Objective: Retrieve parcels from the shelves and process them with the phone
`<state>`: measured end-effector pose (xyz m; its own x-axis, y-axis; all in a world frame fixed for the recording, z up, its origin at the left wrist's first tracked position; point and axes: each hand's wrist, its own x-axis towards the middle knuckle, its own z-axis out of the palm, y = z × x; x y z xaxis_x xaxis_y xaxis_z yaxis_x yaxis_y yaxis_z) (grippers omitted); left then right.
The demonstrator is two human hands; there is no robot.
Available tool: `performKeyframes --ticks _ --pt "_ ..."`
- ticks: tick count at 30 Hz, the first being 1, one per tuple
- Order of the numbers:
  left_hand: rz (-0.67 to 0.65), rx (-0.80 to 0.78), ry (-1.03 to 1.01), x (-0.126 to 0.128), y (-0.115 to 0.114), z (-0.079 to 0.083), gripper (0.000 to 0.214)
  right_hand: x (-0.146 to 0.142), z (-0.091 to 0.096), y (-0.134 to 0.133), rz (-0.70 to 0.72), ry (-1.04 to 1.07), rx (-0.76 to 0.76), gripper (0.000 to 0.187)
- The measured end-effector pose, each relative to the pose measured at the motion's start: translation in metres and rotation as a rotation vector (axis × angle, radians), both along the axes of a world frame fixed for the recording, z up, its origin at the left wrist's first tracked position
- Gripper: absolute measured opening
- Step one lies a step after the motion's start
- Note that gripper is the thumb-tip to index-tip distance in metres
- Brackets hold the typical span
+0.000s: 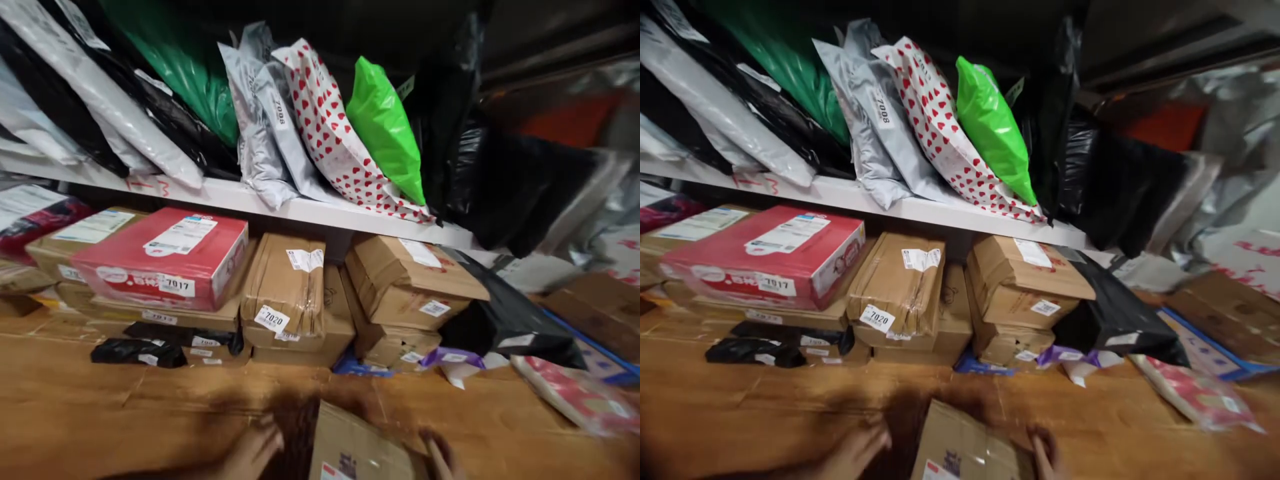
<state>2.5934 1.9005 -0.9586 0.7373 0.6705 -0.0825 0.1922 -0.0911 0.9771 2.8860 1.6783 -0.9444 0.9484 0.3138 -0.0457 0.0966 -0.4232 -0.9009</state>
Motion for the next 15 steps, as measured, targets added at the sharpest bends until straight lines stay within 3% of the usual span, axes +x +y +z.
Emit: performKeyframes --ticks 2,4,6,8,10,12,15 --pt "-0.059 0.241 -0.054 -0.007 0.009 0.015 0.032 -0.008 0.027 0.032 -0.002 -0.027 0.049 0.063" --pt "0.028 0.55 -0.142 -0.011 0.021 0.037 0.021 -0.031 0.062 0.079 0.168 0.047 0.174 0.074" --pt "0.312 0.774 -0.235 -0.01 0.032 0.058 0.016 -0.06 0.097 0.133 0.303 0.25 0.22 0.083" --pt "0.559 0.846 -0.257 -0.004 0.04 0.074 0.037 -0.084 0.124 0.181 0.365 0.384 0.189 0.082" --pt "0.611 0.783 -0.24 0.002 0.042 0.079 0.057 -0.097 0.138 0.216 0.423 0.442 0.167 0.073" --pt "0.562 0.627 -0.282 0.006 0.038 0.074 0.061 -0.099 0.137 0.234 0.489 0.576 0.251 0.067" --pt "0.644 0.167 -0.294 0.007 0.035 0.057 0.053 -0.094 0.116 0.241 0.502 0.8 0.386 0.062"
